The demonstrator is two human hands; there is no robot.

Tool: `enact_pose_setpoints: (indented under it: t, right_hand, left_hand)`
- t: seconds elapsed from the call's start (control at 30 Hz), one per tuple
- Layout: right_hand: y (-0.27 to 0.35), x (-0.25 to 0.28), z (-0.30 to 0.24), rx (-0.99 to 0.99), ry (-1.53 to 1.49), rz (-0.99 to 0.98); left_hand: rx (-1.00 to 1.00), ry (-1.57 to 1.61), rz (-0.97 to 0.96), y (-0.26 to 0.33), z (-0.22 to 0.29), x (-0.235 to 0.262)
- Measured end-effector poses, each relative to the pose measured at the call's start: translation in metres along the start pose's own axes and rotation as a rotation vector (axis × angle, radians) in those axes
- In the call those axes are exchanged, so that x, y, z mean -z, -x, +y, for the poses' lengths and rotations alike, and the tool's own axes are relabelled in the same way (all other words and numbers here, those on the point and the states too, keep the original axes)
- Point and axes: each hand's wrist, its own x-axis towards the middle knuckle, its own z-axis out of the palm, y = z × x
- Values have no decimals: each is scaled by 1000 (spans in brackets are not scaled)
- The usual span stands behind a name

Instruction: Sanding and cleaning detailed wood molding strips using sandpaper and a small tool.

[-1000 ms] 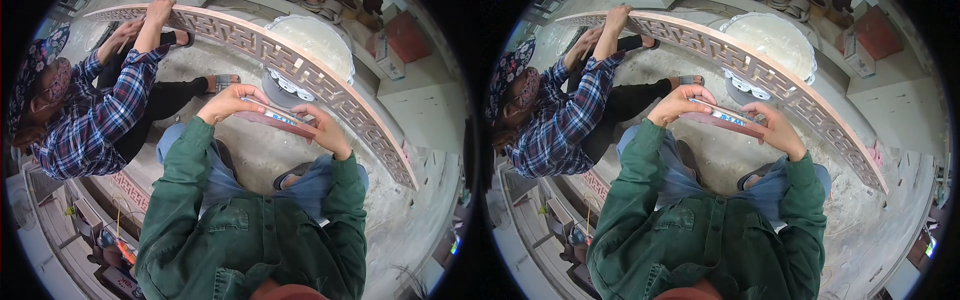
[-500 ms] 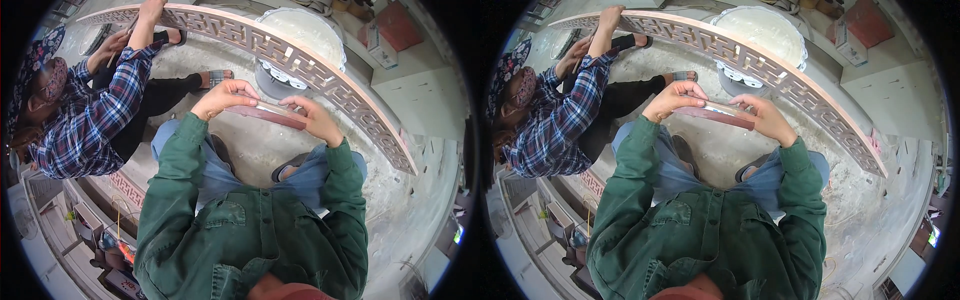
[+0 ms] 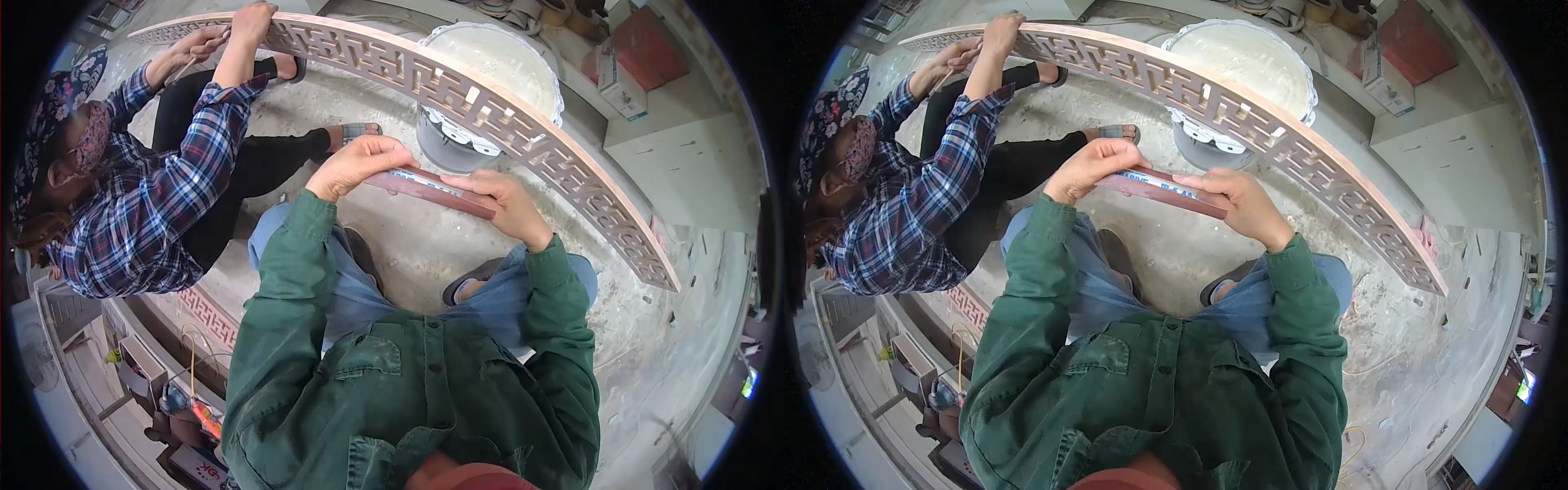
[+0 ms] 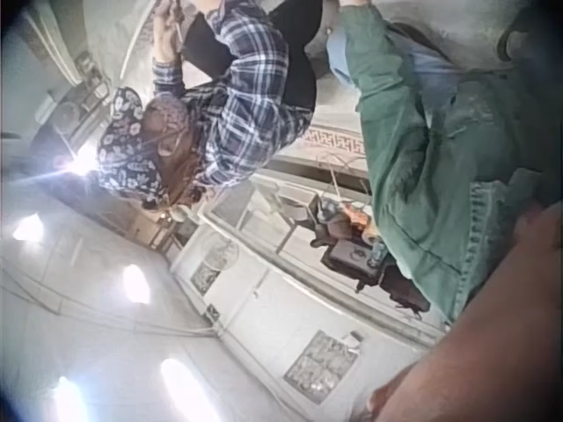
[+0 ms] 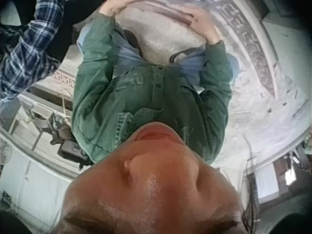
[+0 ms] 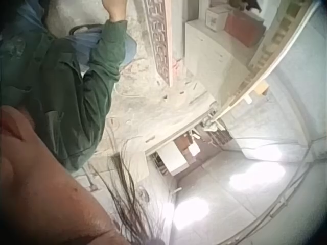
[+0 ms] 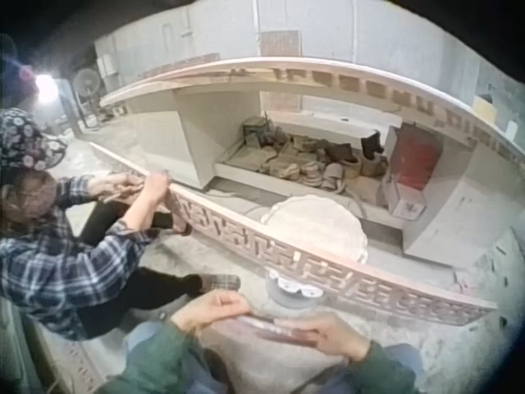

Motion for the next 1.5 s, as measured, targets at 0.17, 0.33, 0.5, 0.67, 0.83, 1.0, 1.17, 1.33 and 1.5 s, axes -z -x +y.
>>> enact_pose_setpoints:
  t: [0.17, 0.33, 0.5, 0.67, 0.83, 1.0, 1.17, 1.33, 1.5]
  right_hand:
    - [-1, -1, 12, 8, -24, -3]
    - [0, -8, 11, -226, -279, 11]
    - [-3, -14, 22, -71, -118, 36]
    - [-11, -22, 27, -98, -43, 401]
    - [-17, -48, 38, -48, 220, 573]
    - [-19, -53, 41, -169, 257, 511]
    - [-20, -49, 44, -133, 273, 530]
    - [-21, -54, 50, -76, 367, 565]
    - [-23, -69, 58, -51, 534, 583]
  left_hand:
    - [-19, -83, -8, -6, -11, 0]
    - [-94, -157, 16, -6, -16, -4]
    - [-88, -131, 36, -8, -14, -5]
    - [-102, 534, 62, -24, -27, 3]
    - [-47, 348, 230, -34, -49, -53]
    - [-50, 326, 493, -50, -62, -64]
    - [-83, 332, 531, -52, -66, -64]
    - [-86, 337, 510, -53, -68, -63]
    - [-94, 289, 549, -53, -70, -66]
